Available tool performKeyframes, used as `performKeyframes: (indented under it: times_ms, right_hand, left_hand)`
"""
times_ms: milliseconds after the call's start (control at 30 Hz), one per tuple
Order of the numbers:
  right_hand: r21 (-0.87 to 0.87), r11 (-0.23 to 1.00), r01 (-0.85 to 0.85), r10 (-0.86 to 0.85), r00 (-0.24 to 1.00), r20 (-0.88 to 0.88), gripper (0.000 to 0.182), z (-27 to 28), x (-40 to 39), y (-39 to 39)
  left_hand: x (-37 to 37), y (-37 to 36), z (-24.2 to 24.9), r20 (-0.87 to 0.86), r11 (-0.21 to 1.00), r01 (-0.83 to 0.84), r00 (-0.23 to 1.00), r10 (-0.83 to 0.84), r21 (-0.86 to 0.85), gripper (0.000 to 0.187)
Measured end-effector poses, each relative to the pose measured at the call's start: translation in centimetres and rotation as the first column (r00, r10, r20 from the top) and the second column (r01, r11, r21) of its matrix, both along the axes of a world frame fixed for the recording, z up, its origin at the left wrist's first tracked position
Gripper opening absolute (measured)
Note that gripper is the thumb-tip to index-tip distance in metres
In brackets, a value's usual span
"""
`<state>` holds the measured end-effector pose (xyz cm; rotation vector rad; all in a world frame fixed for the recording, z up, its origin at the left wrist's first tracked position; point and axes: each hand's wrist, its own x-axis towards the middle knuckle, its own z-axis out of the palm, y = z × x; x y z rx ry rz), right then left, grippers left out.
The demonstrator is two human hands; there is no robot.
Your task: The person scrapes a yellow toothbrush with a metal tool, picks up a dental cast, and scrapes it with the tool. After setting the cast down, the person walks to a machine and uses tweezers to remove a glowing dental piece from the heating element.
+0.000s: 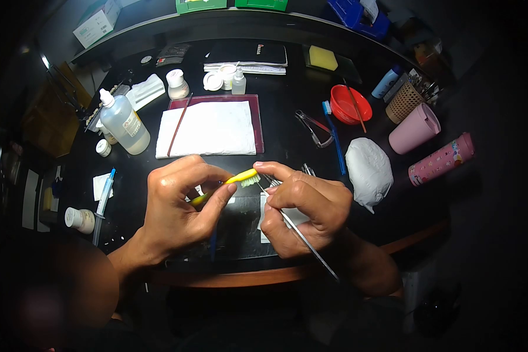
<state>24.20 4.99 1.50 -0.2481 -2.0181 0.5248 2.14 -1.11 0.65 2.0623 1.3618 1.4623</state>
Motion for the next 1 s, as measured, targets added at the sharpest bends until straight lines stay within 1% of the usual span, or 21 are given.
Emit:
performKeyframes:
  times_ms: [33, 133, 233, 333, 433, 533, 633, 733, 833, 933, 1000]
  right_hand:
    - [0.001, 1.000, -0.014, 0.014, 1.000, 0.023, 0.010, 0.1, 0.2, 0.0]
    - [0.000, 0.999, -0.038, 0.038, 0.999, 0.008, 0.010, 0.0, 0.4, 0.2]
    - [0.001, 1.000, 0.026, -0.026, 0.999, -0.043, 0.010, -0.2, -0.3, -0.2]
    - [-0.001, 1.000, 0.000, 0.000, 1.000, 0.024, 0.010, 0.0, 0.2, 0.0]
    - [-0.039, 0.999, -0.035, 0.037, 0.999, 0.037, 0.010, 0.0, 0.6, -0.3]
    - [-0.051, 0.998, -0.022, 0.023, 0.999, 0.022, 0.010, -0.1, 0.3, -0.4]
    - [-0.033, 0.999, -0.038, 0.040, 0.998, 0.048, 0.011, 0.0, 0.6, -0.2]
    - [-0.067, 0.997, -0.028, 0.030, 0.999, 0.035, 0.011, 0.2, 0.6, -0.5]
    - [-0.056, 0.998, -0.009, 0.010, 1.000, 0.002, 0.011, -0.2, 0.1, -0.5]
    - [-0.031, 0.999, -0.040, 0.041, 0.998, 0.054, 0.011, 0.1, 0.7, -0.3]
    - [-0.028, 0.999, -0.028, 0.029, 0.999, 0.035, 0.009, 0.0, 0.7, -0.1]
  left_hand:
    - [0.0, 0.0, 0.0, 0.000, 1.000, 0.001, 1.000, -0.001, -0.002, 0.009]
    - [0.0, 0.0, -0.1, 0.004, 1.000, 0.007, 1.000, -0.007, 0.004, 0.009]
    - [0.0, -0.1, 0.1, -0.005, 1.000, 0.000, 1.000, 0.000, -0.004, 0.009]
    - [0.0, -0.1, 0.1, -0.008, 1.000, 0.001, 1.000, -0.001, -0.011, 0.009]
    - [0.1, 0.0, -0.1, 0.007, 1.000, 0.004, 1.000, -0.004, 0.010, 0.009]
    - [0.0, -0.1, 0.1, 0.009, 1.000, 0.001, 1.000, 0.000, -0.022, 0.009]
    - [0.0, -0.1, 0.0, -0.007, 1.000, 0.000, 1.000, 0.000, -0.011, 0.009]
    - [0.0, 0.0, -0.1, 0.002, 1.000, 0.008, 1.000, -0.008, 0.013, 0.009]
    - [0.1, 0.1, -0.1, 0.031, 1.000, 0.005, 1.000, -0.005, 0.001, 0.009]
    - [0.0, 0.0, 0.0, -0.009, 1.000, 0.001, 1.000, -0.001, -0.005, 0.009]
    - [0.0, 0.0, 0.0, -0.007, 1.000, 0.005, 1.000, -0.005, -0.001, 0.008]
